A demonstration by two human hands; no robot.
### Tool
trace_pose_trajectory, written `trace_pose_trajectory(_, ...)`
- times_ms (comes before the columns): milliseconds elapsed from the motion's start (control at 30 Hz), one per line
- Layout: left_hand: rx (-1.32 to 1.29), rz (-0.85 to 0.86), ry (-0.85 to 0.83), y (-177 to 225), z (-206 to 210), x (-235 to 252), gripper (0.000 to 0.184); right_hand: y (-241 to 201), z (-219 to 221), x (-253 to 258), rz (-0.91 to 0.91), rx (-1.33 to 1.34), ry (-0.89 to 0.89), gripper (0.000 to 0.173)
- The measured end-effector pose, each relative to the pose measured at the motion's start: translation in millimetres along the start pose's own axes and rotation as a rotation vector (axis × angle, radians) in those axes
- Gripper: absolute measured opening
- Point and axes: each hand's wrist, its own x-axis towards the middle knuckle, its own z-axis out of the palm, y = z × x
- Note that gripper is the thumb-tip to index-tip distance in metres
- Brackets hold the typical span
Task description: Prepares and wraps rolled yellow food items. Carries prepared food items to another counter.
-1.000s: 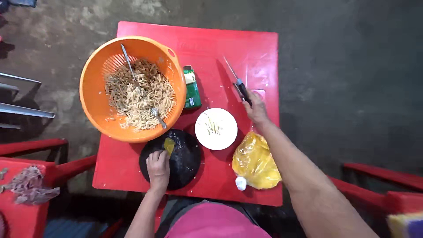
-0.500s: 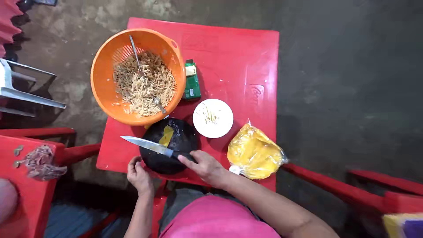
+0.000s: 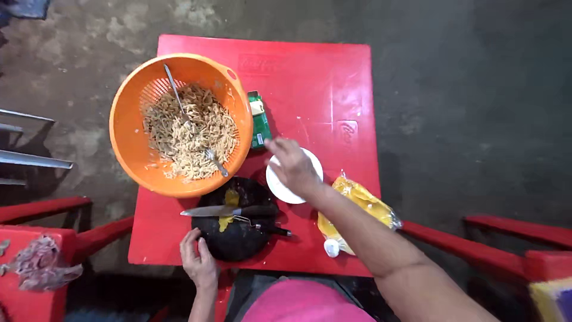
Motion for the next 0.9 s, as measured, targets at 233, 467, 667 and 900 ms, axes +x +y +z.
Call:
trace_pose_trajectory(233,0.082,0.151,-0.012,6,-5,12,0.029,72,37,133,0.086,-0.049,-0.204,0.046)
trace_pose_trajectory(467,0.045,0.209,-0.033,9,-1,18,0.027,83,47,153,0.032,-0.007,-0.191,0.030)
trace_pose_trajectory(667,0.034,0.212,-0.076,14,6,21,0.028,99,42,149,0.037,0.027,-0.160,0.024)
trace_pose_trajectory(900,-0.015,0.213,-0.059,18,9,22,0.027,81,-30,44,-0.065,0.212,-0.143,0.038)
